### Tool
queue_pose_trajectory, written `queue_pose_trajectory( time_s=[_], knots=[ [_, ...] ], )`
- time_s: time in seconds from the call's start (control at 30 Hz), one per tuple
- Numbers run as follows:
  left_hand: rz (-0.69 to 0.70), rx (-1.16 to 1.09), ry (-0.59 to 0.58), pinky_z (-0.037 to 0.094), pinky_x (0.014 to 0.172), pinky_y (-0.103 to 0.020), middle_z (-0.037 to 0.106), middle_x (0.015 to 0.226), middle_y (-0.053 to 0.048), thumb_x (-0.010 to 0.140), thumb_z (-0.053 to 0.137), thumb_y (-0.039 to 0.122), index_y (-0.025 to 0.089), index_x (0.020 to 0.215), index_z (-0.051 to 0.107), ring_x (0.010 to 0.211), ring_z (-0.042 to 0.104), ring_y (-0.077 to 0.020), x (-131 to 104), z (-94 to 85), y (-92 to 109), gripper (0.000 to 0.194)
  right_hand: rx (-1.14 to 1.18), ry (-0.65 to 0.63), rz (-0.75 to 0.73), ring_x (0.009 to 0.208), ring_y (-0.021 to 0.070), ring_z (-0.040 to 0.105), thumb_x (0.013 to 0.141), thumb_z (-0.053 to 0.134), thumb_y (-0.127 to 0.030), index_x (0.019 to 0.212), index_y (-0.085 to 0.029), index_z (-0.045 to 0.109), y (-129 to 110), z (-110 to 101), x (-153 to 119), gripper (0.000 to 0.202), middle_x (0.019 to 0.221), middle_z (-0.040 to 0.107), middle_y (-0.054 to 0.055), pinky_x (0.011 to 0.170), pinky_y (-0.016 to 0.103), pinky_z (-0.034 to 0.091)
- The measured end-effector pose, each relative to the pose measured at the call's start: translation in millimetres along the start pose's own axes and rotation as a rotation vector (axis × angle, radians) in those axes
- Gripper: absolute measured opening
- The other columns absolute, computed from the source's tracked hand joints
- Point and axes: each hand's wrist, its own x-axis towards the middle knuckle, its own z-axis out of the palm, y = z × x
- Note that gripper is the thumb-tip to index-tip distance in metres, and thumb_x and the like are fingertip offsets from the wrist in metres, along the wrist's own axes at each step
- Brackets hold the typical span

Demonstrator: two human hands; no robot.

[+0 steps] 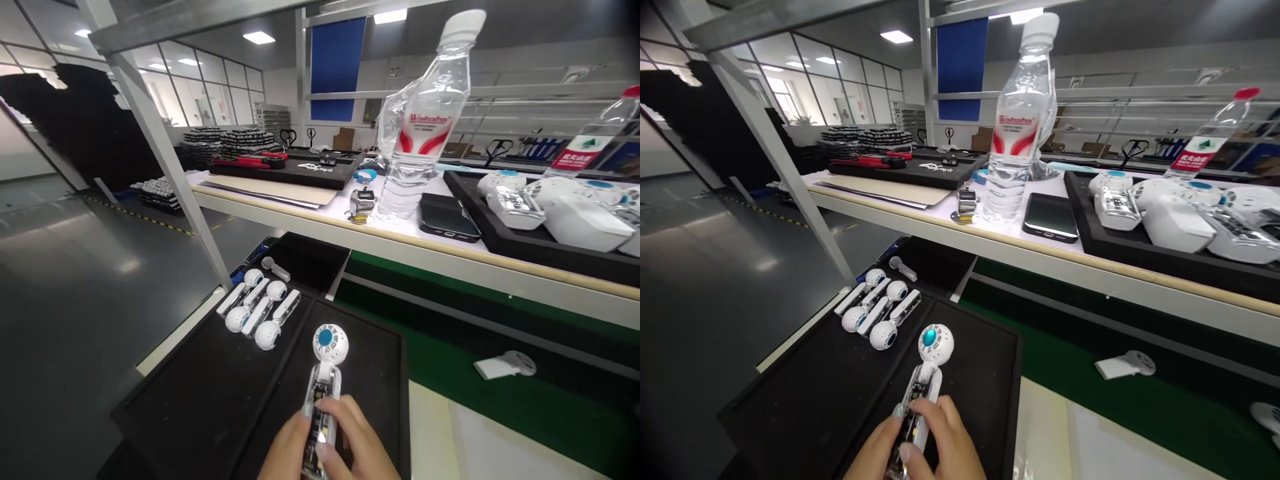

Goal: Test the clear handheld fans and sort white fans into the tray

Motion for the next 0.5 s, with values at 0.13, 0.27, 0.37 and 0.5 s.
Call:
queue_pose_trajectory(
  time_s=[0.13,0.27,0.37,0.5],
  knots=[
    [0.189,0.501,0.058,0.05,0.066,-0.032,0.065,0.077,-0.008,0.088,0.014,0.044,0.013,0.089,0.059,0.07,0.061,-0.0185,53,-54.8,3,0.055,-0.111,0.006,0.093,0.071,0.014,0.052,0.079,0.046,-0.031,0.102,-0.026,0.054,0,17,54,0.025,0.092,0.054,0.002,0.068,0.026,0.044],
    [0.346,0.841,0.27,0.031,0.097,-0.044,0.053,0.111,-0.013,0.084,0.038,0.026,0.012,0.103,0.054,0.11,0.043,-0.0252,118,-97.3,22,0.029,-0.18,0.134,0.18,0.073,0.0168,0.053,0.08,0.045,-0.039,0.099,-0.025,0.054,5,38,103,0.026,0.086,0.055,0.003,0.072,0.029,0.043],
    [0.359,1.068,0.297,0.035,0.093,-0.046,0.057,0.103,-0.008,0.083,0.047,0.03,0.013,0.097,0.057,0.108,0.046,-0.0234,162,-98.2,33,0.024,-0.259,0.174,0.222,0.077,0.0208,0.054,0.078,0.047,-0.039,0.097,-0.023,0.057,12,50,125,0.026,0.081,0.053,0.005,0.073,0.032,0.042],
    [0.291,1.279,0.312,0.041,0.086,-0.044,0.06,0.094,-0.006,0.08,0.054,0.035,0.012,0.089,0.058,0.098,0.053,-0.0208,194,-82.7,35,0.025,-0.35,0.195,0.257,0.078,0.0227,0.055,0.078,0.047,-0.038,0.098,-0.023,0.057,18,61,141,0.027,0.081,0.053,0.007,0.071,0.032,0.042]
  ],
)
